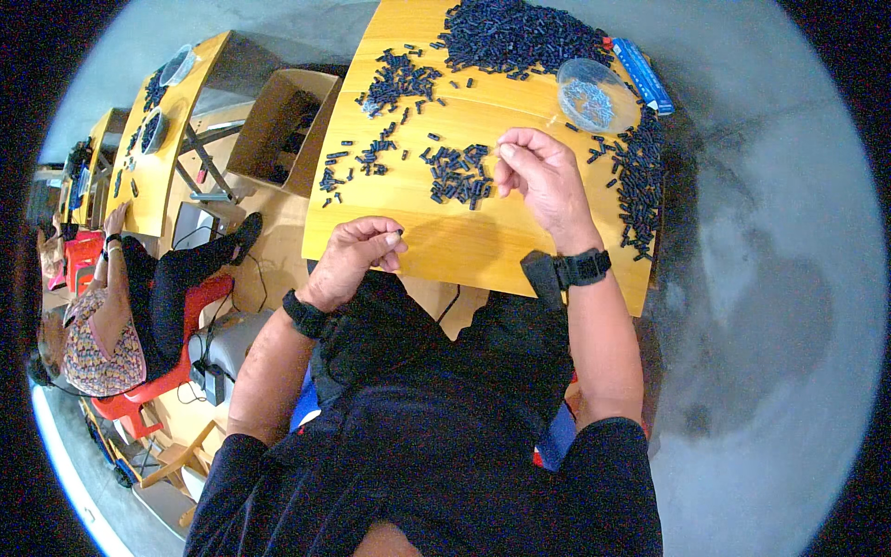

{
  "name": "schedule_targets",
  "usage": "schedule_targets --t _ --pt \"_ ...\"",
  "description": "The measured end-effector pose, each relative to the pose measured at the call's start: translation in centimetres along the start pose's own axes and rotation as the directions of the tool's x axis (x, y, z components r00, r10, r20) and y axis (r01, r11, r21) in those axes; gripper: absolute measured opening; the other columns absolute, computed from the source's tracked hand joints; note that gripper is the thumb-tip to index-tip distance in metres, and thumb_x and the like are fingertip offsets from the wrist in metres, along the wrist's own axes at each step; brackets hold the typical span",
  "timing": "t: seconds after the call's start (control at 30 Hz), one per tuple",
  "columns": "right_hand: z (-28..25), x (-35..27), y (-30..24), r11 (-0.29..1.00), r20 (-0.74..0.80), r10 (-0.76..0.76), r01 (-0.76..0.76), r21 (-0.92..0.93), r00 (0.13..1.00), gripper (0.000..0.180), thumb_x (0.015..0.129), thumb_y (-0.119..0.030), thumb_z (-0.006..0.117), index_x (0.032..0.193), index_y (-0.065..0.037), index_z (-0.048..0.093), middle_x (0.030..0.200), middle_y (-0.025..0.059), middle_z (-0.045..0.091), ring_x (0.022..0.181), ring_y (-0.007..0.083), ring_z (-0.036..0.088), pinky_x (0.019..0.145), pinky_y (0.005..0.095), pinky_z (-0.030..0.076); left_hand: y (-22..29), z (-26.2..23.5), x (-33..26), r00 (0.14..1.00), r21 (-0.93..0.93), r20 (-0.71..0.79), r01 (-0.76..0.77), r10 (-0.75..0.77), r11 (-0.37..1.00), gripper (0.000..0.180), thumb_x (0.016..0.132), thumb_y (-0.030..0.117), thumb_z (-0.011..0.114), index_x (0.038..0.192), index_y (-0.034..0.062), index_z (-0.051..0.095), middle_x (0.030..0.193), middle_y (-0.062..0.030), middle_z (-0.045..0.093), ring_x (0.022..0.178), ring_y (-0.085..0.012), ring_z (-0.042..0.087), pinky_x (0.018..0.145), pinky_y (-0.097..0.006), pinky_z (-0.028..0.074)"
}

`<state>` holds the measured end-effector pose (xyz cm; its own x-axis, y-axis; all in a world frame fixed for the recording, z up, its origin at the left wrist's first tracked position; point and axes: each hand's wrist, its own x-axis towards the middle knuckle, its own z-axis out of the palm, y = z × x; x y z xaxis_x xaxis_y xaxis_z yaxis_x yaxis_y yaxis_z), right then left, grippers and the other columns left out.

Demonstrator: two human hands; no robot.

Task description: Assembling small blue and yellow plastic components by hand at a workstation.

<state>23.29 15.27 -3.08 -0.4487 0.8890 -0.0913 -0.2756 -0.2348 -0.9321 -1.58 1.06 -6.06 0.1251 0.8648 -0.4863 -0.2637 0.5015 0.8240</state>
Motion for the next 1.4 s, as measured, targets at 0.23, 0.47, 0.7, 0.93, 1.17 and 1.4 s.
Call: schedule_targets --t 0.23,0.47,0.7,0.93,1.17,1.4 --pt "2.8 -2.8 0.0 0.968 0.111 -0.008 -0.02 0.249 0.994 0.015 0.093 -0.008 0.054 0.106 -0.001 0.059 0.093 0.0098 0.066 0.074 0.0167 0.067 0.062 0.0293 0.057 2.6 1.6 -1.7 0.99 -0.029 0.032 -0.134 0.135 0.991 0.012 0.09 0.009 0.059 0.1 0.0022 0.062 0.085 -0.0056 0.066 0.067 -0.0121 0.062 0.064 -0.024 0.052" --pt "4.9 -4.8 -0.4 0.971 0.131 0.01 -0.041 0.235 0.991 0.017 0.094 -0.007 0.053 0.109 0.0 0.059 0.094 0.0097 0.065 0.074 0.0162 0.066 0.064 0.0301 0.058 3.4 2.7 -3.5 0.989 -0.049 0.031 -0.146 0.148 0.988 0.017 0.091 0.006 0.058 0.107 0.0005 0.061 0.087 -0.0067 0.067 0.07 -0.013 0.063 0.065 -0.023 0.053" --pt "6.9 -6.6 -1.2 0.998 0.115 -0.067 0.065 0.02 0.991 0.013 0.092 -0.002 0.054 0.103 0.002 0.059 0.089 0.0093 0.065 0.072 0.0141 0.065 0.064 0.0268 0.057 3.7 3.4 -4.3 0.982 -0.07 0.062 -0.176 0.18 0.982 0.016 0.092 0.007 0.058 0.106 0.0008 0.061 0.089 -0.0074 0.067 0.073 -0.0133 0.065 0.068 -0.024 0.054" --pt "8.6 -7.8 -2.3 0.966 0.143 -0.15 0.176 -0.188 0.978 0.01 0.09 0.0 0.057 0.098 0.003 0.061 0.08 0.0075 0.065 0.068 0.0124 0.065 0.063 0.0247 0.056 3.8 3.4 -5.0 0.977 -0.011 0.07 -0.199 0.199 0.98 0.015 0.092 0.007 0.058 0.105 0.0007 0.061 0.089 -0.0079 0.067 0.073 -0.0134 0.065 0.068 -0.025 0.054" --pt "9.0 -8.4 -2.5 0.947 0.12 -0.136 0.164 -0.277 0.983 0.008 0.089 0.001 0.058 0.095 0.004 0.063 0.075 0.0077 0.066 0.066 0.0118 0.064 0.063 0.0239 0.055 4.0 3.6 -5.7 0.971 -0.008 0.083 -0.224 0.224 0.975 0.015 0.092 0.008 0.058 0.105 0.0 0.061 0.09 -0.0082 0.068 0.073 -0.0146 0.066 0.068 -0.026 0.054" --pt "9.7 -8.9 -2.7 0.918 0.138 -0.179 0.216 -0.332 0.974 0.009 0.09 -0.001 0.058 0.095 0.004 0.064 0.073 0.0065 0.065 0.064 0.011 0.064 0.061 0.0231 0.054 4.4 4.0 -6.2 0.972 -0.024 0.068 -0.224 0.225 0.974 0.016 0.092 0.008 0.058 0.105 -0.001 0.061 0.09 -0.0088 0.068 0.072 -0.0153 0.066 0.068 -0.026 0.054"
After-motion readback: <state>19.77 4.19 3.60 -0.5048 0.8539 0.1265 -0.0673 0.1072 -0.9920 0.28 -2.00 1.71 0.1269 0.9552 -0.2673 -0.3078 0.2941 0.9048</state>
